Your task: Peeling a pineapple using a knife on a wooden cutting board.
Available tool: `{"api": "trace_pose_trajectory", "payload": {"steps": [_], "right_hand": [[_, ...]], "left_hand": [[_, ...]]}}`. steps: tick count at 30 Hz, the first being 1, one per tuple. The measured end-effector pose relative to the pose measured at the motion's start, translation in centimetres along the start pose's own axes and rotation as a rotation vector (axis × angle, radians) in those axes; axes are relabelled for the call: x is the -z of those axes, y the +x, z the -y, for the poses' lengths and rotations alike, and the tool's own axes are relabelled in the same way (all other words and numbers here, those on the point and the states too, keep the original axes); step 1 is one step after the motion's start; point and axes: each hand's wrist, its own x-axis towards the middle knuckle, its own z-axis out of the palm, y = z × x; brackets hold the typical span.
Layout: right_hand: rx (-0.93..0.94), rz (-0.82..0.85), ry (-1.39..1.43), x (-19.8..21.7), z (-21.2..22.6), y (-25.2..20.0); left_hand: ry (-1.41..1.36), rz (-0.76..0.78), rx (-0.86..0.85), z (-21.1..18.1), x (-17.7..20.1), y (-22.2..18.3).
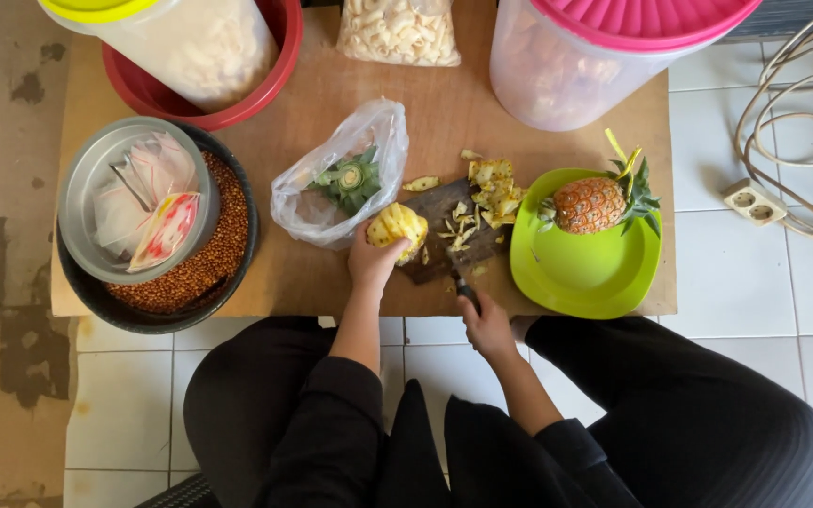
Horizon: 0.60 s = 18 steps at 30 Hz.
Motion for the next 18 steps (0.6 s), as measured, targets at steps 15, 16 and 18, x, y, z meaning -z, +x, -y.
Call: {"api": "trace_pose_trajectory", "payload": {"steps": [15,16,18], "right_hand": [[0.013,-0.168,-0.329,2.0,1.7,0.7],[0.014,-0.170,-0.328,2.0,1.6,0.7],[0.018,-0.177,-0.324,1.9,1.6,0.7]], "left_hand": [[0.016,-0.178,-0.205,-3.7,0.5,-1.8],[0.016,-0.178,-0.207,-3.6,0.1,-1.8],[0.086,-0.347,-0.436,-3.3,-0.5,-2.0]]}}
